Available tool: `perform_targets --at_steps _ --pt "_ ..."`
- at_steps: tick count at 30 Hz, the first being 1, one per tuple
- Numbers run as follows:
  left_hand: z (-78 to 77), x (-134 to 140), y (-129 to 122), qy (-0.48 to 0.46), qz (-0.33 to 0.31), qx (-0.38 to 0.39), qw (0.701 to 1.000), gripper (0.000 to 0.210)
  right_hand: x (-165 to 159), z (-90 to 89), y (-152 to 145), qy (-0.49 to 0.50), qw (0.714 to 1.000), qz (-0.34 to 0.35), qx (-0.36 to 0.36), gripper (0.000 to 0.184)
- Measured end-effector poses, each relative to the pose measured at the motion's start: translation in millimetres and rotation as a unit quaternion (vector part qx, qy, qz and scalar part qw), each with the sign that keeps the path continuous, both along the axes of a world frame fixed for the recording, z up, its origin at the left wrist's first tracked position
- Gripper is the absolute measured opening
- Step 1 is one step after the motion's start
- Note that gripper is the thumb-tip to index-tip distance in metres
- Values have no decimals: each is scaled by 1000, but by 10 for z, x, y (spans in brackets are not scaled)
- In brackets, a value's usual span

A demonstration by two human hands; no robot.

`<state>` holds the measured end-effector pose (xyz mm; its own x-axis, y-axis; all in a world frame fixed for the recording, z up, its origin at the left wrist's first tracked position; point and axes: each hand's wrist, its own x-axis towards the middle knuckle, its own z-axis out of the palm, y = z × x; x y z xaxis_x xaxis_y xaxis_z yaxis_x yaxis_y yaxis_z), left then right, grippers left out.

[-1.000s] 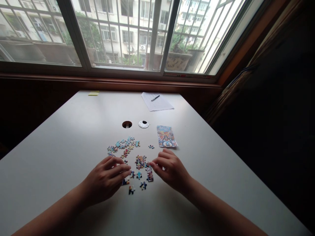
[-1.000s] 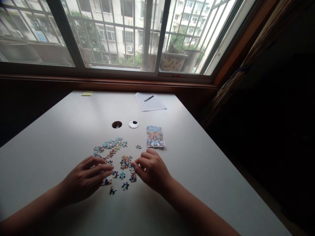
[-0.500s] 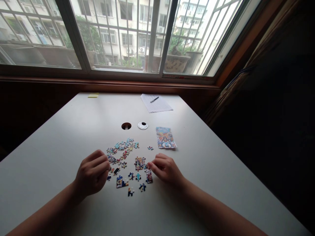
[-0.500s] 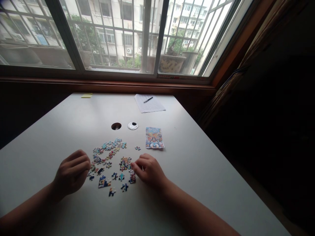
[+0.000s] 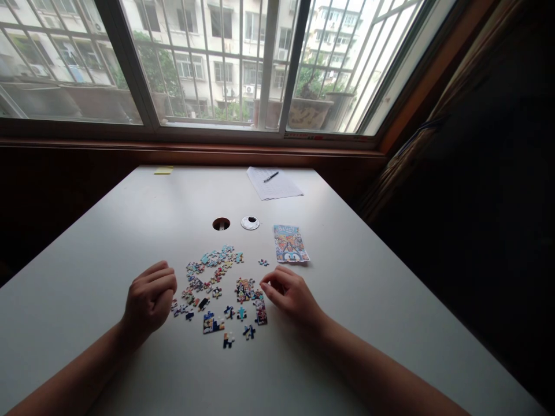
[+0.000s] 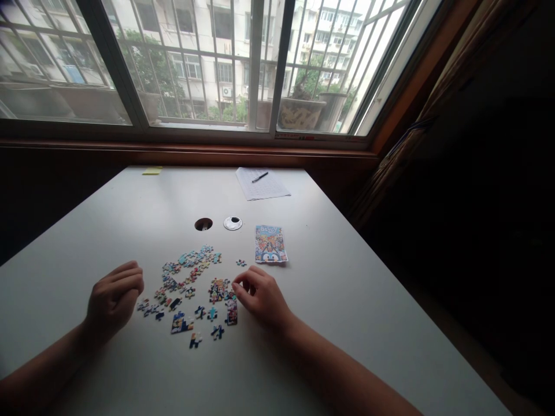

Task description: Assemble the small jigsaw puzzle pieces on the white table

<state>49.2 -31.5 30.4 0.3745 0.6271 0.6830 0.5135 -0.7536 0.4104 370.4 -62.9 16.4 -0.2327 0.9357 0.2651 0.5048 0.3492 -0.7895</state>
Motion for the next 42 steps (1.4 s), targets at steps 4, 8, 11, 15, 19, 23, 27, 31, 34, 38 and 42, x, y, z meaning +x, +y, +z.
perform_targets --at_steps 4,8,11,15,19,23,27,31,34,38,42 --pt "-32 -29 8 16 6 2 1000 31 -4 -12 6 0 1000 -1 -10 9" --pt "-71 -67 16 21 12 6 1000 29 -9 -17 4 -1 1000 -1 -16 8" --pt "-78 -78 19 20 12 1 1000 29 -11 -13 4 -5 1000 -1 -22 9" --pt "-73 -78 25 17 13 -5 1000 29 -16 -7 7 -8 1000 1 -29 9" --pt "-74 -79 21 8 14 -11 1000 29 -21 -2 8 -5 1000 3 -28 9" --pt "-74 -80 11 6 15 -16 1000 29 -21 5 9 -2 1000 2 -28 9" --pt "-71 -83 -1 -1 18 -20 1000 29 -13 0 8 1 1000 -4 -26 9" --pt "-61 -84 -10 -6 19 -18 1000 30 -4 -8 6 1 1000 -10 -24 9" --pt "-47 -81 -8 -12 24 -23 999 30 1 -4 10 4 1000 -10 -24 9" --pt "-35 -76 7 -34 32 -33 998 30 12 13 21 7 1000 -12 -24 9" --pt "-47 -81 20 -51 41 -50 997 30 25 33 28 6 1000 -18 -25 9"
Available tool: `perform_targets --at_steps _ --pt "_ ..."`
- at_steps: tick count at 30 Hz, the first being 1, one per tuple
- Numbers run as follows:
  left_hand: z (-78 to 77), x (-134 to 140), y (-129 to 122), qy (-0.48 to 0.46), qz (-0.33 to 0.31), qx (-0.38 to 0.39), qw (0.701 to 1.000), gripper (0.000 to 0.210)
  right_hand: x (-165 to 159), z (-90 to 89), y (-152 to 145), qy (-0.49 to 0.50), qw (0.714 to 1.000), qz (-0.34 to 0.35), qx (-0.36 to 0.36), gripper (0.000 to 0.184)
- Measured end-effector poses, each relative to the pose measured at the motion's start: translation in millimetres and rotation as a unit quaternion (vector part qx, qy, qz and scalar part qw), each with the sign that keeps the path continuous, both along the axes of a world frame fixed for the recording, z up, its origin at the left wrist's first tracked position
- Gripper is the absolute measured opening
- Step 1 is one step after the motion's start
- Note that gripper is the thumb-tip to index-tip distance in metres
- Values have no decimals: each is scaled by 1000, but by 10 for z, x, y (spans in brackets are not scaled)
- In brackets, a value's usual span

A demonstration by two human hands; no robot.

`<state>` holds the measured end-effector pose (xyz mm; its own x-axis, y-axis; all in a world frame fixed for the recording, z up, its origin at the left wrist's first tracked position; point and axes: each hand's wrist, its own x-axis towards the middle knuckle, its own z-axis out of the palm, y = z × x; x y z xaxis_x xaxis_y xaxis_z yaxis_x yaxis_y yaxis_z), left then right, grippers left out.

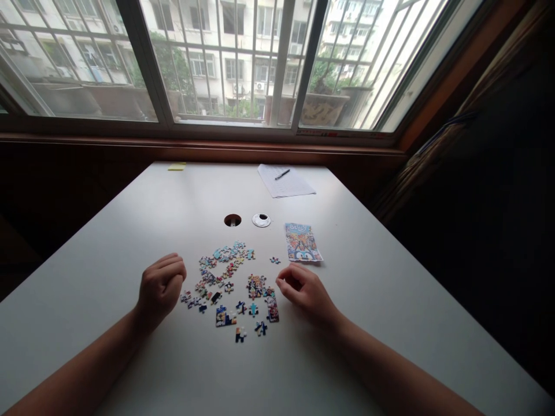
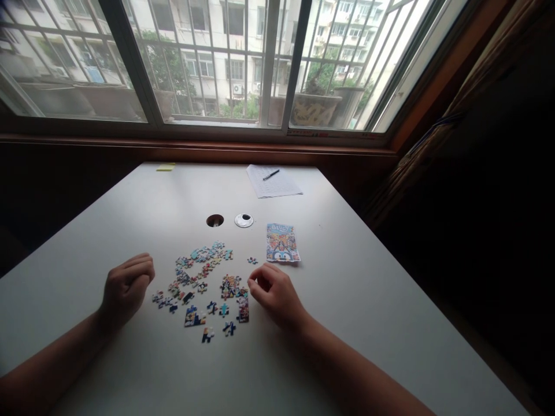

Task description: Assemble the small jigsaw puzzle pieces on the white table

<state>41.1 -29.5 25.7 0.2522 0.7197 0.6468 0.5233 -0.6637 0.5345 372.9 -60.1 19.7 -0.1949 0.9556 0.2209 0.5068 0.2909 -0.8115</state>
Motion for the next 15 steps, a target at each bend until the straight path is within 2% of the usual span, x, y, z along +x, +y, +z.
perform_targets --at_steps 7,12,15 --pt "-20 7 49 -8 40 -35 999 29 18 4 5 6 1000 -3 -13 11" --pt "-85 43 173 96 36 -15 995 18 18 3 0 5 1000 -3 -14 13" --pt "-160 75 207 162 8 9 987 24 15 6 -2 6 1000 -3 -10 15"
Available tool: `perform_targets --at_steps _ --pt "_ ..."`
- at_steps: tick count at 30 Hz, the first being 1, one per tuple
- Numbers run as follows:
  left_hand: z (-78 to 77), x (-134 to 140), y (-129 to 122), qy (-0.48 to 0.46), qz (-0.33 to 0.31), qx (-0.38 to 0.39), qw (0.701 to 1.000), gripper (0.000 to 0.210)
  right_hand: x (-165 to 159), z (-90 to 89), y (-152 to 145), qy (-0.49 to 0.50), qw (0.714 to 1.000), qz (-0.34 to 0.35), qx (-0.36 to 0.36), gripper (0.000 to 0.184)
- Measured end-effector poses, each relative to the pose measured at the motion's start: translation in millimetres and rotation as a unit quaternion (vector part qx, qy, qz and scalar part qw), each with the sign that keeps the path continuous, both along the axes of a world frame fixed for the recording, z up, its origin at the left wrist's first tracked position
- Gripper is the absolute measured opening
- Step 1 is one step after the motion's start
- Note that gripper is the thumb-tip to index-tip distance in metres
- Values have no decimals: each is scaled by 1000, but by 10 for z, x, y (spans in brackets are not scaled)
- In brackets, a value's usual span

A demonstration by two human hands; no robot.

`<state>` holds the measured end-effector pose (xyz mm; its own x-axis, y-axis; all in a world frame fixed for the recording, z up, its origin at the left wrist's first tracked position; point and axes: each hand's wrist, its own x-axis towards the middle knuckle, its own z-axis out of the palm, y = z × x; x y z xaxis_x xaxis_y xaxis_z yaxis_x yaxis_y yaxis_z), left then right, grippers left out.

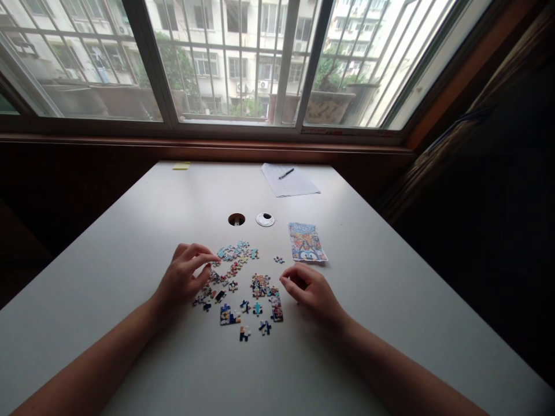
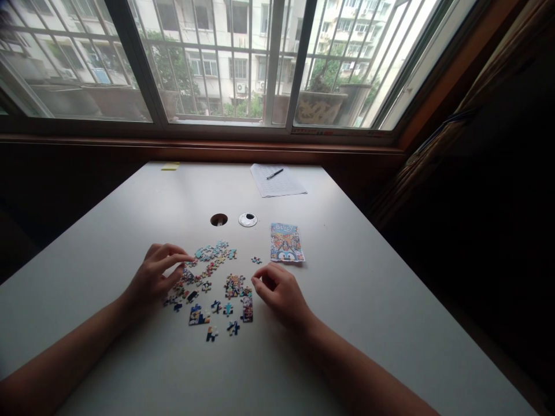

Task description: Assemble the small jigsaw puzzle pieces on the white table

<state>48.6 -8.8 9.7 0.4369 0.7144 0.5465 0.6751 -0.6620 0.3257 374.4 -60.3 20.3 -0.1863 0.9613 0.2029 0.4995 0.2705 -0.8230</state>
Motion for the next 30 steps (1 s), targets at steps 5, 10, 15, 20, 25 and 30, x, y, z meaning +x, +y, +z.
perform_targets --at_steps 5,10,15,20,25,30 --pt "-72 72 -35 70 -32 -25 997 31 -4 -10 6 9 1000 -2 -4 16" --pt "-34 116 -44 100 -38 -29 994 40 -5 -15 7 12 1000 0 -6 16" --pt "86 85 0 137 -43 -31 989 48 -4 -6 1 10 1000 1 -4 15" --pt "171 79 139 152 -50 -28 987 46 1 -7 4 8 1000 5 1 15" --pt "261 160 336 172 -123 -26 977 39 -2 -10 8 11 1000 5 5 15" --pt "375 242 457 205 -180 -36 961 45 11 -40 1 43 999 -8 -13 17"
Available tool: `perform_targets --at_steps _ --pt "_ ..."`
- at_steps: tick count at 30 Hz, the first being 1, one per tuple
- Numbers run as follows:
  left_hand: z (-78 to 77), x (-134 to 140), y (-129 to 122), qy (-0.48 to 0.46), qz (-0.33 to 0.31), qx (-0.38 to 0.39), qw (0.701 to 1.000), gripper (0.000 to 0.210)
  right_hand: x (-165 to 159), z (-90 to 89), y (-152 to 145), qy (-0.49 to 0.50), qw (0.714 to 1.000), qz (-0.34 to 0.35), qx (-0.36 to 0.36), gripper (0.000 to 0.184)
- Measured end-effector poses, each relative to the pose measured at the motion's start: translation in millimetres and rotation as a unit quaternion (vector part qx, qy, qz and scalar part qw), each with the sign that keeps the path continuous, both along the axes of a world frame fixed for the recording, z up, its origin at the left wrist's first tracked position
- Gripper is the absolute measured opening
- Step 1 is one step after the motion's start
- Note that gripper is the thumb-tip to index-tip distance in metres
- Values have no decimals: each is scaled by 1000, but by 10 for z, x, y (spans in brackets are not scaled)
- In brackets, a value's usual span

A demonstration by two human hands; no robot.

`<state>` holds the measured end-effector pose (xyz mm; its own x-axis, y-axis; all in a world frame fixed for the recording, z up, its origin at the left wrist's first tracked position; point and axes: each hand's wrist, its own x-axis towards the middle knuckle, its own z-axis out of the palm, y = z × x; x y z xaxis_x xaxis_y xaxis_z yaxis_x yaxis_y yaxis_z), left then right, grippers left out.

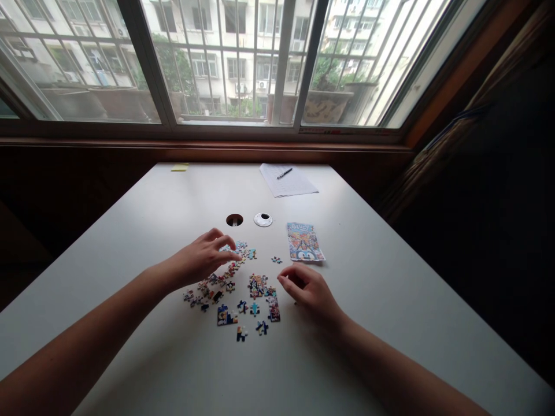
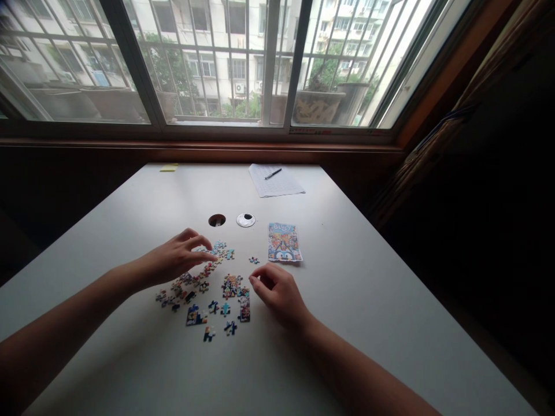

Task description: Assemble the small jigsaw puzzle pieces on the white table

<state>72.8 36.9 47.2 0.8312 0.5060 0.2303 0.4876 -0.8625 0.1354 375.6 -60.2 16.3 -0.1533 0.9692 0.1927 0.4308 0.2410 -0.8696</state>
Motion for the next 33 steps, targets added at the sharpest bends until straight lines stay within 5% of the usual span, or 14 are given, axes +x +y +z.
perform_targets --at_steps 7,33 --pt "2 13 47 1 -28 -19 999 38 43 -66 26 80 995 -42 -45 27" --pt "1 -23 89 42 -26 25 998 19 50 -82 27 91 994 -26 -61 24"
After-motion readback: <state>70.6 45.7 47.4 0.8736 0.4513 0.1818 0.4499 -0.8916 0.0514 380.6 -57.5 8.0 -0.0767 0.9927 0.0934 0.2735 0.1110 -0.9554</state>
